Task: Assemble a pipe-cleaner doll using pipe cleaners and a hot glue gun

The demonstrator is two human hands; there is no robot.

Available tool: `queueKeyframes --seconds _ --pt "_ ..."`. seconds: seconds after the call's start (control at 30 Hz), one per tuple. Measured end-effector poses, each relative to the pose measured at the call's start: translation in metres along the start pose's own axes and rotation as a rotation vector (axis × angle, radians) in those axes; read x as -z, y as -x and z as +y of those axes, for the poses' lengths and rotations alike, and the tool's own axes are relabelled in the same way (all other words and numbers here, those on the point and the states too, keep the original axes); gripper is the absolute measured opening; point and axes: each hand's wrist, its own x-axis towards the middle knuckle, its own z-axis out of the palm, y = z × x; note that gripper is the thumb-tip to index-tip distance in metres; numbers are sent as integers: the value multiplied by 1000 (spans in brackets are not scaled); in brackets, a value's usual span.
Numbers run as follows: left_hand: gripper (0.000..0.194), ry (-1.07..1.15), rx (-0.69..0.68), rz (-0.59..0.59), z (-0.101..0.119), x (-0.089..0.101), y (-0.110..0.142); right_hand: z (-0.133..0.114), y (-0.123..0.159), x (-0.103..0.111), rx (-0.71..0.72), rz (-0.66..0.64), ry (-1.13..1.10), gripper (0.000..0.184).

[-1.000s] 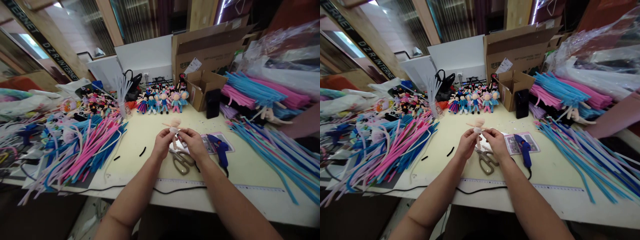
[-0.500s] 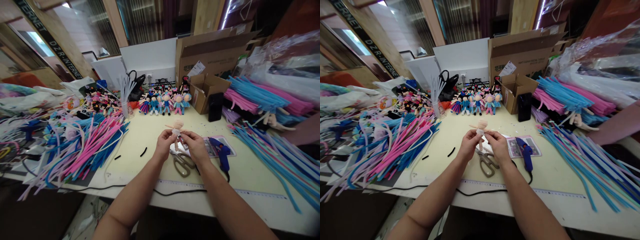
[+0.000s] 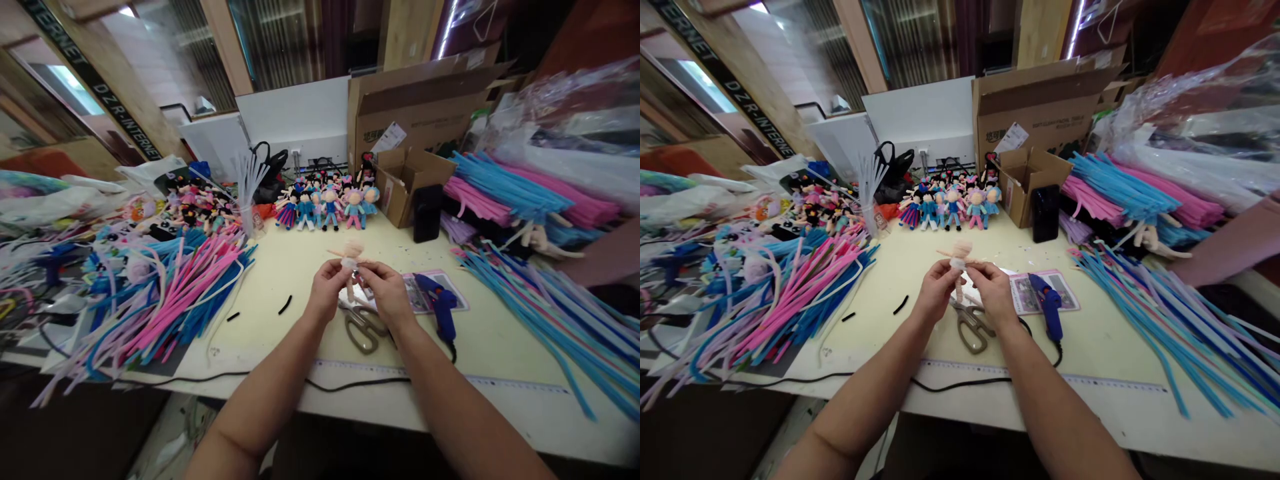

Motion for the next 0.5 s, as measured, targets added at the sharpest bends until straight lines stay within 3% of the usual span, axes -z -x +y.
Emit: queueKeyframes --seconds 0.5 --pt "38 44 114 -86 4 1 -1 -6 0 -1 26 -15 -35 24"
